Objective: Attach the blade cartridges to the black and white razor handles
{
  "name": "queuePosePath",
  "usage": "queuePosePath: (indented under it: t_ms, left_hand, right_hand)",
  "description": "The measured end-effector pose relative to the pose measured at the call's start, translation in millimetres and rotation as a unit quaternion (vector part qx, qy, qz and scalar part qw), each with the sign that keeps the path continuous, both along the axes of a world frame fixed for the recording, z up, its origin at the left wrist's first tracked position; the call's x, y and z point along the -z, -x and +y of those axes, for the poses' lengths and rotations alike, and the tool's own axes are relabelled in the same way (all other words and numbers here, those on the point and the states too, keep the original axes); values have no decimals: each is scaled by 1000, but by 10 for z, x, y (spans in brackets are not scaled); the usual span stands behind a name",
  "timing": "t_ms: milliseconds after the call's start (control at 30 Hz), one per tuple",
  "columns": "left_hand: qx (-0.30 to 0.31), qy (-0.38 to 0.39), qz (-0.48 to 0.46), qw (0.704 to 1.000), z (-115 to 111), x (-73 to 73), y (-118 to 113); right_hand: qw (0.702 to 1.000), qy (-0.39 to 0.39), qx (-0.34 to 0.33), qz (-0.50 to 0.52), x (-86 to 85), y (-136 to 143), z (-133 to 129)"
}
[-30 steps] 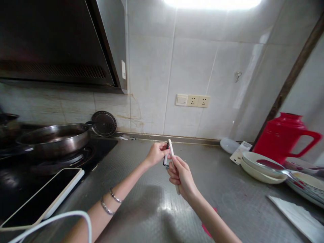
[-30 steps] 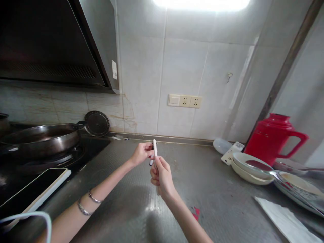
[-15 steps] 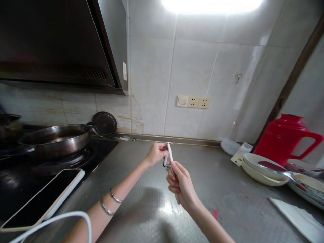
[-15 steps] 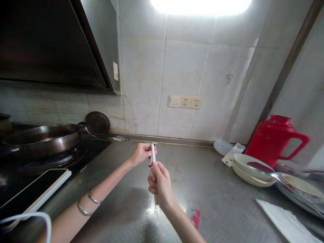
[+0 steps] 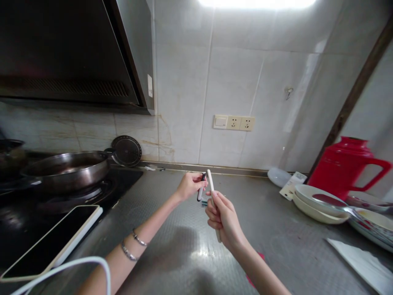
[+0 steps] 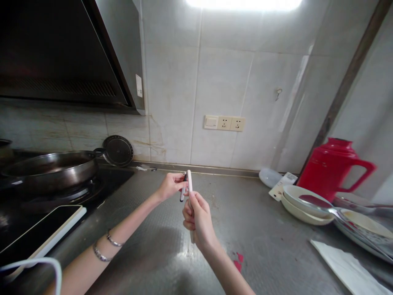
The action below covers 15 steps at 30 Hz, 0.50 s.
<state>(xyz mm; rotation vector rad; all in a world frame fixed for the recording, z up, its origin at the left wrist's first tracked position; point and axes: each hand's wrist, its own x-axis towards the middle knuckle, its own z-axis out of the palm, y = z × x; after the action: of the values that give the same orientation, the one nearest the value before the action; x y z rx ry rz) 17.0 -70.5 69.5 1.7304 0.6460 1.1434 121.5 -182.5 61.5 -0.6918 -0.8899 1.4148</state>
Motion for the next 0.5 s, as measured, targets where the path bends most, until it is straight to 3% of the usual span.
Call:
queuePosePath:
  t_ms: [300, 500]
  left_hand:
    - [5, 21, -16, 1000, 3, -21, 13]
    - [14, 18, -15, 1000, -48, -29, -9]
  right_hand:
    - [1000, 16, -4, 2, 35, -7, -19]
    - [1000, 3, 7, 19, -33, -11, 8]
